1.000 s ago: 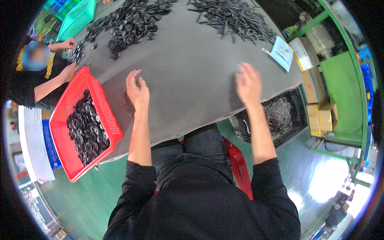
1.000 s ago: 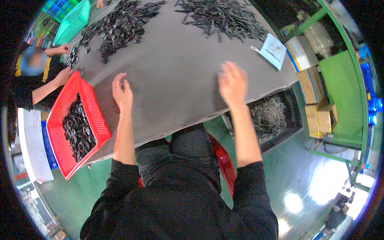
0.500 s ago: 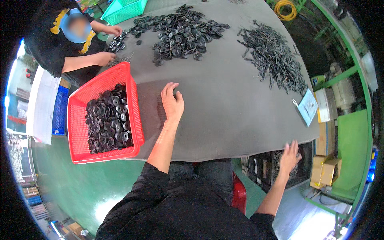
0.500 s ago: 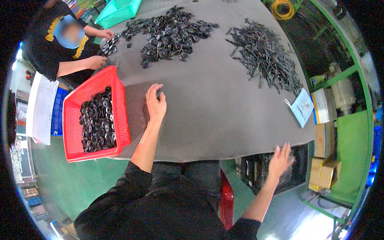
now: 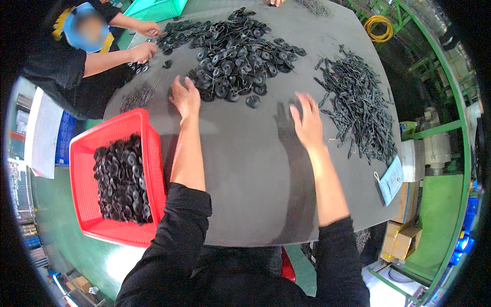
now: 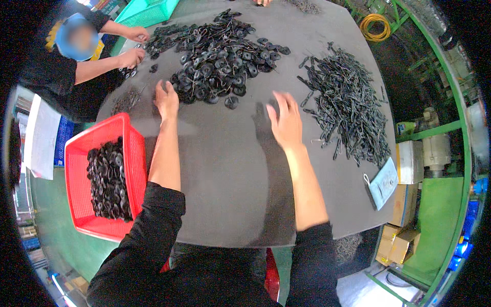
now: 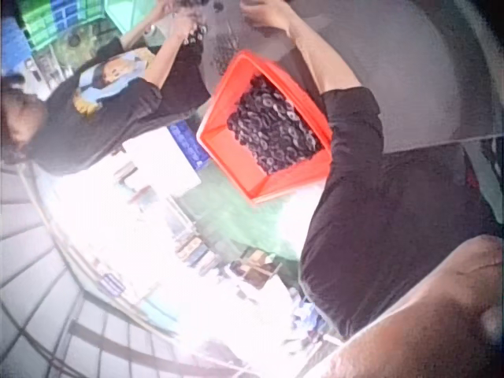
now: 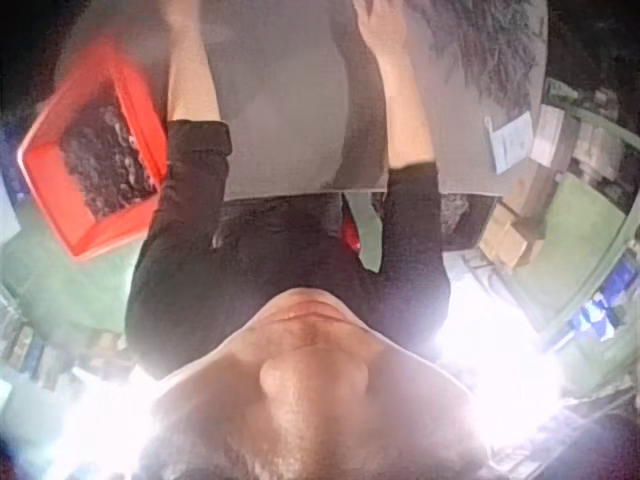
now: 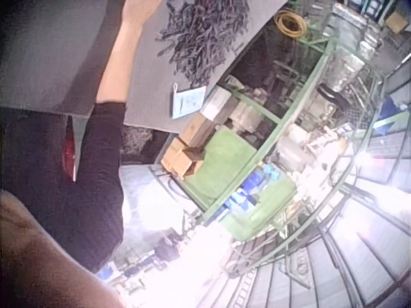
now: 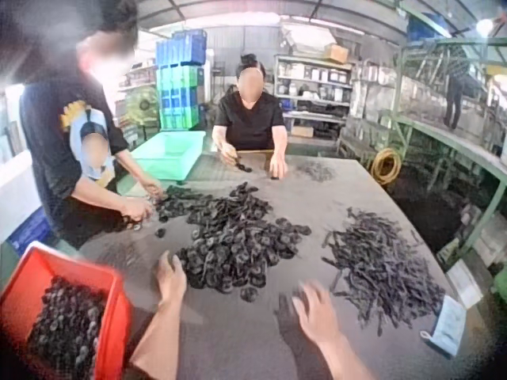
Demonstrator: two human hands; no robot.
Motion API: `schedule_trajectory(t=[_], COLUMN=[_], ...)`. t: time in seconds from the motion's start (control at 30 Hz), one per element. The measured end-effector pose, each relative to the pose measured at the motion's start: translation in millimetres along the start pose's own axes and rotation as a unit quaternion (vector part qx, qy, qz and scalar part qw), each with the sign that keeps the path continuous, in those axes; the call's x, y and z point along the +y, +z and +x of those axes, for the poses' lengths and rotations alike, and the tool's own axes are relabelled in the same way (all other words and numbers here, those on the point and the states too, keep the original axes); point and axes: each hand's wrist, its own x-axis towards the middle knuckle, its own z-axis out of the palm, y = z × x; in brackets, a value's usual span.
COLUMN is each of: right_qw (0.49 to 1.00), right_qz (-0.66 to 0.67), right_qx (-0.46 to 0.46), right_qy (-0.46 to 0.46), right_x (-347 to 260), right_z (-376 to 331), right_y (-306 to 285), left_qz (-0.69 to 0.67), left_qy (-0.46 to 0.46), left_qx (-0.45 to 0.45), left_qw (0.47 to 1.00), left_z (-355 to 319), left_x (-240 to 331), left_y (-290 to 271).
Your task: The person sits at a table and repeatedly picks small black circular parts and metal hooks, inserts the hooks into the parts, and places the assembled units into a red basket. A coworker across the table performs similar assembly.
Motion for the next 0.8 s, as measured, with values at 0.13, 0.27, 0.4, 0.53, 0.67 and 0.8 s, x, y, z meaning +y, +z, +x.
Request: schedule_trajectory(t=[0.13,0.27,0.4,0.53,0.67,0.8], right_qw=[0.997,0.996,0.992,0.992,0.993,0.991], right_qz=[-0.053,-0.034,0.029,0.078,0.091,0.126], right_qx=[0.048,-0.013,-0.104,-0.092,-0.071,-0.012], right_qy=[-0.008,0.086,0.07,0.044,0.01,0.036], right_x=[83.1,116.8,96.8,34.4,-27.2,-73.4], right_z=[118.2,189.3,186.6,121.1,58.0,7.7], right_y=[52.0,80.0,92.9,87.9,80.1,78.0], left_qz=[0.024,0.024,-0.003,-0.014,-0.092,-0.144], left_qy=[0.028,0.073,0.118,0.146,0.124,0.096], left_qx=[-0.117,-0.186,-0.224,-0.158,-0.119,-0.11], left_qw=[0.992,0.98,0.967,0.976,0.981,0.979], left_z=[30.5,50.4,45.6,3.5,-68.7,-129.0], left_x=[0.9,4.4,10.5,25.4,47.0,60.0], left_y=[17.3,25.0,23.0,15.8,9.6,-9.1])
